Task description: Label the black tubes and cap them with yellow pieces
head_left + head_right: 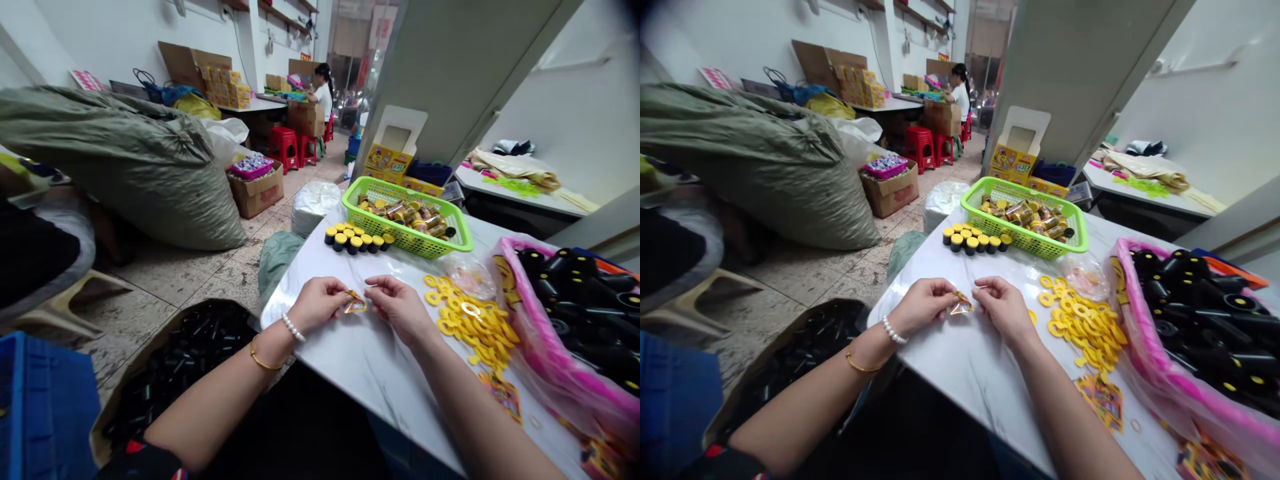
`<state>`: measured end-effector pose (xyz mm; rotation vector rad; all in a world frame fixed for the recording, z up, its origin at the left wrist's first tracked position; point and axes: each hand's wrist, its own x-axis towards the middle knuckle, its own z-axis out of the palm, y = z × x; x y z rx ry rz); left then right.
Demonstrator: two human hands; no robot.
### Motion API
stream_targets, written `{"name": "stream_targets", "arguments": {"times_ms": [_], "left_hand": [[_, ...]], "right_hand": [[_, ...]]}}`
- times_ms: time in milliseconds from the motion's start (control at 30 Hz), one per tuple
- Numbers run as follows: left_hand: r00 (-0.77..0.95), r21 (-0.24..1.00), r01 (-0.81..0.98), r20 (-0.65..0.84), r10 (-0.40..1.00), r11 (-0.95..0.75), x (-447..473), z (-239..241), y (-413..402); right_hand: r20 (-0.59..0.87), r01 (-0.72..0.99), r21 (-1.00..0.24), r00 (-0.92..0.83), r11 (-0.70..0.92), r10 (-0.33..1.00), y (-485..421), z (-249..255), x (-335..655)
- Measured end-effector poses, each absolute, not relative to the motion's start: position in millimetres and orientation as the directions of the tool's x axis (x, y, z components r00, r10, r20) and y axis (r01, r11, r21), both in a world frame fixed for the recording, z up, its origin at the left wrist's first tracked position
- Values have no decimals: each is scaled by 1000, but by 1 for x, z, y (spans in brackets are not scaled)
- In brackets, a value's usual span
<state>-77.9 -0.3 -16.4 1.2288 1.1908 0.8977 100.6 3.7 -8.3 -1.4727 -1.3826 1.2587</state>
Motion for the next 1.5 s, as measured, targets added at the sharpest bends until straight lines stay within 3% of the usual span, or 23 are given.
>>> {"name": "stream_targets", "arguments": {"times_ms": [233,367,467,667,833,933,1167,1233,1333,1500], "left_hand": [[171,981,15,-194,966,194,-73,-10,-9],[-23,978,-95,-187,982,184,-68,-6,-26],[-155,988,-51,-155,976,149,-63,-6,-41],[-207,991,134,32,978,-5,-47,-8,-47],[-223,994,102,65,973,-43,-47,-13,-40],[-235,995,93,57,970,-36,-49,-12,-40],[-227,968,229,159,961,-106,-45,2,-36],[-202,982,173,113,973,-78,-44,5,-33],[-94,998,-8,-69,993,69,-47,8,-27],[142,921,-209,-302,942,327,-60,4,-16]], "right_hand": [[-271,163,-953,-87,-255,959,-10,-11,103],[-232,163,-961,-28,-225,972,-10,-16,107],[-188,129,-973,56,-194,981,-10,-18,109],[62,135,-990,95,48,994,-21,-13,103],[35,108,-994,72,27,997,-23,-11,100],[16,141,-990,73,6,997,-23,-14,100],[222,373,-910,62,184,973,-27,-18,96],[270,420,-879,49,225,962,-27,-18,96],[320,468,-843,40,266,946,-27,-20,95],[337,583,-756,-41,297,940,-12,-19,96]]}}
